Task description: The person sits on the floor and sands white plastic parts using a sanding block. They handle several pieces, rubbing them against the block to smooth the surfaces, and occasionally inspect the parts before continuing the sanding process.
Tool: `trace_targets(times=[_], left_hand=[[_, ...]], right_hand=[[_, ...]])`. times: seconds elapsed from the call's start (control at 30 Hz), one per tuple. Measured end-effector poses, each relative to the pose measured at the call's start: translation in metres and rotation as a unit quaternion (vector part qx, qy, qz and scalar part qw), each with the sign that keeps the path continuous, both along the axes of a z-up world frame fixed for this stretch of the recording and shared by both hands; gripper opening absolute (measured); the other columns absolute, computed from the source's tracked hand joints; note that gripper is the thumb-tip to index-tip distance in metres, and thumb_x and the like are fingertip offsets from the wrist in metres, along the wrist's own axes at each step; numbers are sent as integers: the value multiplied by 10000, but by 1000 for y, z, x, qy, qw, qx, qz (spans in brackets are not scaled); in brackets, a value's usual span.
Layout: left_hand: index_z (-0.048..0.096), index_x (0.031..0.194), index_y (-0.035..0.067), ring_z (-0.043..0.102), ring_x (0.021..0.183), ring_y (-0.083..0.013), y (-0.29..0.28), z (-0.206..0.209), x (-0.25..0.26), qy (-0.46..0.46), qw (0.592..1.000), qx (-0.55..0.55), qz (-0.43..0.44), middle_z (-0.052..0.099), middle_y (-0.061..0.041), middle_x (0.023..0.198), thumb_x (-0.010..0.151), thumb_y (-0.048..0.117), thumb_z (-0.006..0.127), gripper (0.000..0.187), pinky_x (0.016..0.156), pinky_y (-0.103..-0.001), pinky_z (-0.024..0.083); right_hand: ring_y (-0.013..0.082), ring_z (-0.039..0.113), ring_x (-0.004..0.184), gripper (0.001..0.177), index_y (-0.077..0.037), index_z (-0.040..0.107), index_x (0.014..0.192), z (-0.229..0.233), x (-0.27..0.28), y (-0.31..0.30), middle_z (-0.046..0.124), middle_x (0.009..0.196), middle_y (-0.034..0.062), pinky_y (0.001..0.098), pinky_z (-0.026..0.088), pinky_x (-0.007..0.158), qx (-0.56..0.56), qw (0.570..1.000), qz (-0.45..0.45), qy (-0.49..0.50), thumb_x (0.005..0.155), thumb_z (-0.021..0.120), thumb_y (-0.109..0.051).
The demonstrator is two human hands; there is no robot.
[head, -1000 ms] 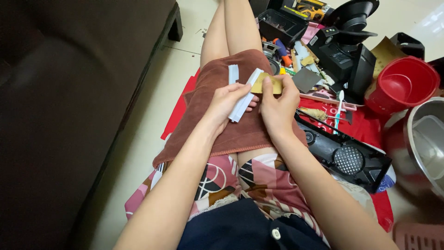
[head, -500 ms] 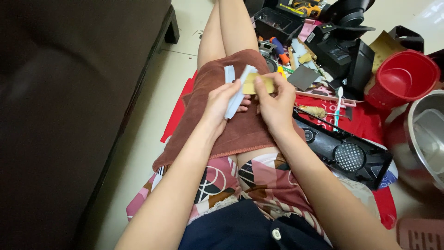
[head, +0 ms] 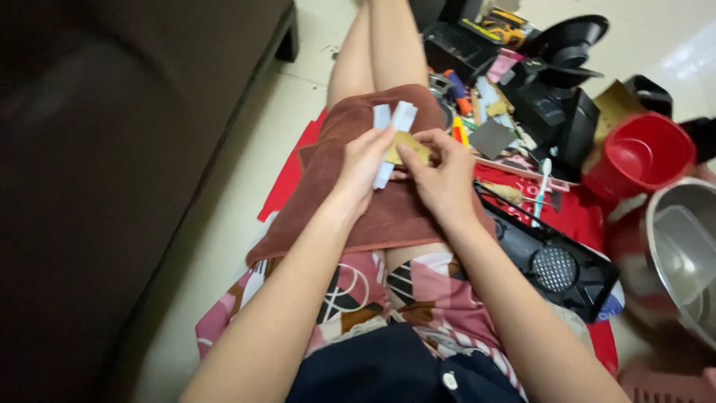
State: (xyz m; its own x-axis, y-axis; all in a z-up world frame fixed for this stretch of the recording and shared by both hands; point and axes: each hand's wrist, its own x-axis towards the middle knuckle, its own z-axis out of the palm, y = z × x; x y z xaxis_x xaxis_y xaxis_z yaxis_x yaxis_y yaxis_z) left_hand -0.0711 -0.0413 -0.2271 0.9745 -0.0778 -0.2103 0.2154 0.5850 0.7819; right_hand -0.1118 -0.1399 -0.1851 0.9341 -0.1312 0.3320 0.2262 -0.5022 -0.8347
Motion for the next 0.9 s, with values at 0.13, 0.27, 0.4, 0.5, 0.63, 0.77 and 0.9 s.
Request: trace_targets(times=[0.13, 0.27, 0.4, 0.5, 0.63, 0.77, 0.9], left_hand=[[577, 989, -37, 630, 694, -288, -1, -6, 3, 16, 1000, 1, 2, 609, -203, 913, 841, 235, 583, 311, 451, -405, 562], [589, 948, -18, 620, 730, -299, 0, -2, 2, 25, 999, -15, 20, 595, -198, 917, 830, 223, 582, 268, 473, -436, 570], [585, 977, 2, 607, 771, -292, 6, 9, 3, 35, 996, -56, 65, 575, -187, 929, 832, 270, 570, 305, 515, -451, 573], [590, 996, 22, 580, 823, -253, 11, 17, 0, 57, 990, -45, 120, 563, -154, 949, 844, 264, 552, 289, 535, -422, 562], [610, 995, 78, 584, 835, -220, 2, -8, 15, 63, 987, 15, 144, 587, -118, 938, 851, 279, 527, 261, 564, -376, 563], [615, 976, 98, 599, 800, -209, 2, 10, 5, 55, 979, 84, 177, 627, -101, 854, 858, 278, 502, 243, 558, -322, 527], [636, 890, 110, 627, 703, -197, 4, 5, 8, 42, 972, 118, 199, 643, -94, 754, 802, 276, 543, 210, 536, -298, 530]], right_hand=[[198, 602, 627, 153, -77, 664, 887, 3, 4, 2, 637, 732, 136, 303, 477, 551, -67, 998, 5, 13, 763, 702, -159], [208, 601, 624, 112, -101, 662, 881, 1, 14, -1, 617, 694, 123, 317, 468, 540, -131, 991, 7, 9, 805, 674, -183], [163, 579, 629, 82, -116, 655, 890, 11, 14, 19, 608, 687, 91, 297, 470, 556, -117, 993, 1, 6, 833, 625, -168], [170, 598, 576, 145, -4, 606, 914, -13, 34, 21, 567, 707, 153, 263, 540, 467, 32, 999, 17, -23, 882, 552, -135], [168, 593, 546, 168, 11, 577, 936, -24, 33, 25, 536, 692, 129, 269, 521, 426, 48, 998, 6, -36, 877, 573, -146], [125, 567, 552, 208, -16, 561, 863, -32, 40, 20, 550, 651, 79, 227, 452, 406, 67, 997, -29, -11, 845, 656, -201], [115, 520, 476, 164, -48, 592, 807, -42, 41, 26, 551, 578, 73, 226, 413, 351, 94, 993, -71, 0, 819, 661, -197]])
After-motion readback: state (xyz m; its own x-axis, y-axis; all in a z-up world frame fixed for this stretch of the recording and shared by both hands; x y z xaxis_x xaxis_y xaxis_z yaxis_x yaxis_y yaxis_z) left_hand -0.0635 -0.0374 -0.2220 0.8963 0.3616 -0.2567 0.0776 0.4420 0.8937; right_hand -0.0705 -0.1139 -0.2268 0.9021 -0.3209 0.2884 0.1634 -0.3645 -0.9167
